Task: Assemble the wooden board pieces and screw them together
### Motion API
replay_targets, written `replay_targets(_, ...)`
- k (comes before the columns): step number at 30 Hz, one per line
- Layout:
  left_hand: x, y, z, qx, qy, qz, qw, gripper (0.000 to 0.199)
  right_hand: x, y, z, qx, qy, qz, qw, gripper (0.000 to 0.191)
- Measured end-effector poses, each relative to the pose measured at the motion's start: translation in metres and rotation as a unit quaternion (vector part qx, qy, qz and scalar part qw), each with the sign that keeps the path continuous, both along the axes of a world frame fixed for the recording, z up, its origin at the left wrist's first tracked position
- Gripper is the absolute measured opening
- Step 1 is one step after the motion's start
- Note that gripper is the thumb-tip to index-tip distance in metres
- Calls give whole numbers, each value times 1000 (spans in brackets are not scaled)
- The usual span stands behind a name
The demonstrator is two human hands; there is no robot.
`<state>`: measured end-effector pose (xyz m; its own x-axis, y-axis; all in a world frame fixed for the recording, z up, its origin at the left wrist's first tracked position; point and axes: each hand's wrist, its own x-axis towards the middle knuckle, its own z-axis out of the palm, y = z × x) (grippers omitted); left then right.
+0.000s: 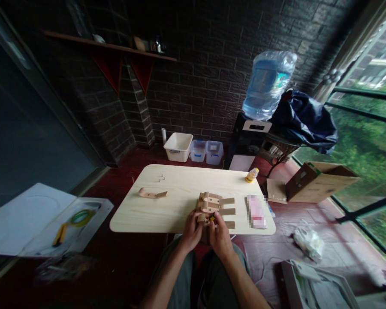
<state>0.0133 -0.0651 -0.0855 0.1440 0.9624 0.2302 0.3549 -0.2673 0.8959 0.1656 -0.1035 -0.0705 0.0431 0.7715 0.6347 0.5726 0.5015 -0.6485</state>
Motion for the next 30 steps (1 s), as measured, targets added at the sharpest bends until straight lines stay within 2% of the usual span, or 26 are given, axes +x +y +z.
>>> replay_targets(5, -6, -2, -1, -29, -15, -20, 999, 36, -2, 0, -2, -9, 6, -14, 1000, 41)
replay_targets(13, -4, -7, -1, -39, -7, -12, 999, 46, -6, -3, 12, -2, 17, -5, 1000, 38)
replay_targets(22, -9, -11, 15, -26, -24, -44, 998, 45, -7, -4, 5, 44, 29, -32, 998, 52)
replay_targets(30, -14, -15, 21, -44, -34, -52, 997, 47, -5, -3, 14, -4, 19, -17, 1000, 41)
